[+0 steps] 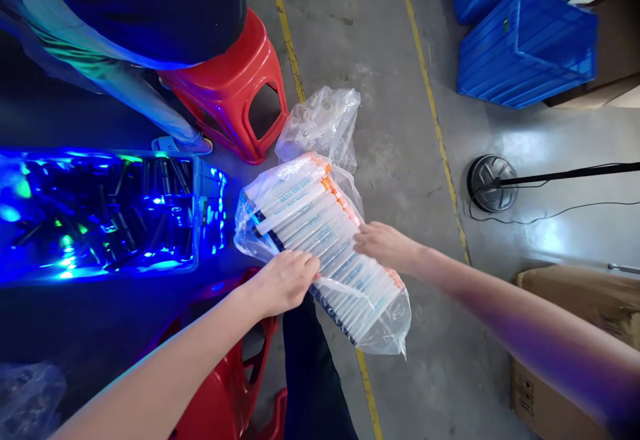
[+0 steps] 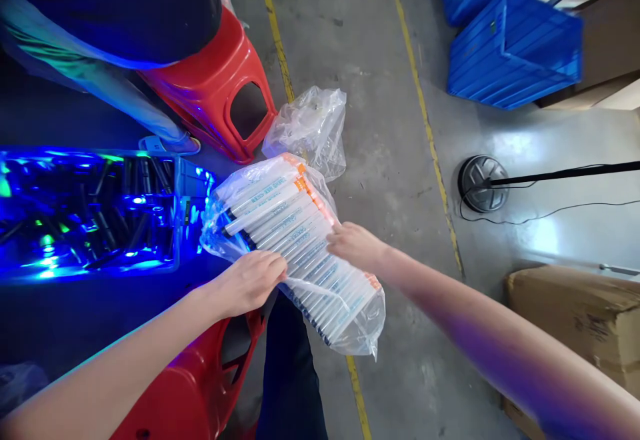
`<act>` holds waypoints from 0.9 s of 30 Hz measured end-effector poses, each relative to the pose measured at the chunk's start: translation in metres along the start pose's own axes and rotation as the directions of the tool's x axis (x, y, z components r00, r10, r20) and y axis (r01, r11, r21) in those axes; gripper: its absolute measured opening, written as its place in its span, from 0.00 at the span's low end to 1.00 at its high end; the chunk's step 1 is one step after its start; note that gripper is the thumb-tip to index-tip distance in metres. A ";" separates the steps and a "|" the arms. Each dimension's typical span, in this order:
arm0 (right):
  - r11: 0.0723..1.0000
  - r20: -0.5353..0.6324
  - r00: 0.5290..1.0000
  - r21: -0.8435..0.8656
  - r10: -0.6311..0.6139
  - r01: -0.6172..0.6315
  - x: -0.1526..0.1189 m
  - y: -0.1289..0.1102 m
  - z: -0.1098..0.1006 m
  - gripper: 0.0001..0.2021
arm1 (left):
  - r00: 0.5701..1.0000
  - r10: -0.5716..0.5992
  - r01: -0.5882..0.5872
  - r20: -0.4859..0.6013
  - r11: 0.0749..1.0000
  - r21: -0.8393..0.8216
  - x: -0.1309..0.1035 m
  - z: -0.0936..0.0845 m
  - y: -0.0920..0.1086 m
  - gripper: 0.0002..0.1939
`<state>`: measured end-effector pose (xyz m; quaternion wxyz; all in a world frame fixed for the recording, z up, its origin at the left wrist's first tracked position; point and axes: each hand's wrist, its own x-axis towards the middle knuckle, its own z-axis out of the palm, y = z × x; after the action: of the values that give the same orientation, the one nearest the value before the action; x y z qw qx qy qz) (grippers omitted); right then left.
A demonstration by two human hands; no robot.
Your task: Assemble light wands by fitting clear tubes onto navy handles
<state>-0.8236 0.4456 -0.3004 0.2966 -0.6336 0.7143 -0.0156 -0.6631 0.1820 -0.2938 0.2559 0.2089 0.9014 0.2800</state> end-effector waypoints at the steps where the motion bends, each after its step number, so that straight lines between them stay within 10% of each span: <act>1: 0.999 -0.008 0.999 -0.004 0.040 -0.040 -0.014 0.013 -0.002 0.12 | 1.000 0.001 0.000 0.027 0.999 -0.043 -0.016 -0.001 -0.005 0.11; 5: 0.978 -0.068 0.976 0.010 0.209 -0.209 -0.051 0.056 -0.024 0.11 | 0.995 -0.009 0.019 0.103 0.996 -0.092 -0.082 -0.002 -0.024 0.13; 9: 0.909 -0.149 0.897 0.081 0.417 -0.409 -0.044 0.046 -0.023 0.05 | 0.988 0.008 0.005 0.153 0.996 -0.084 -0.104 -0.001 -0.028 0.11; 17: 0.420 -0.124 0.402 0.298 0.907 -0.857 -0.041 -0.031 0.054 0.11 | 0.984 0.159 -0.176 0.086 0.948 0.265 -0.075 -0.002 -0.052 0.12; 22: 0.348 -0.047 0.358 0.378 0.932 -0.858 -0.041 -0.047 0.054 0.12 | 0.981 0.187 -0.168 -0.041 0.945 0.280 -0.075 -0.036 -0.103 0.09; 27: 0.275 0.016 0.308 0.411 0.951 -0.869 -0.024 -0.053 0.053 0.14 | 0.996 0.073 -0.052 -0.053 0.945 0.322 -0.063 -0.044 -0.091 0.04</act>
<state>-0.7527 0.4758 -0.3132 0.2700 -0.0353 0.9614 -0.0404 -0.6609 0.0632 -0.2959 0.1802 0.2671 0.9356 0.1444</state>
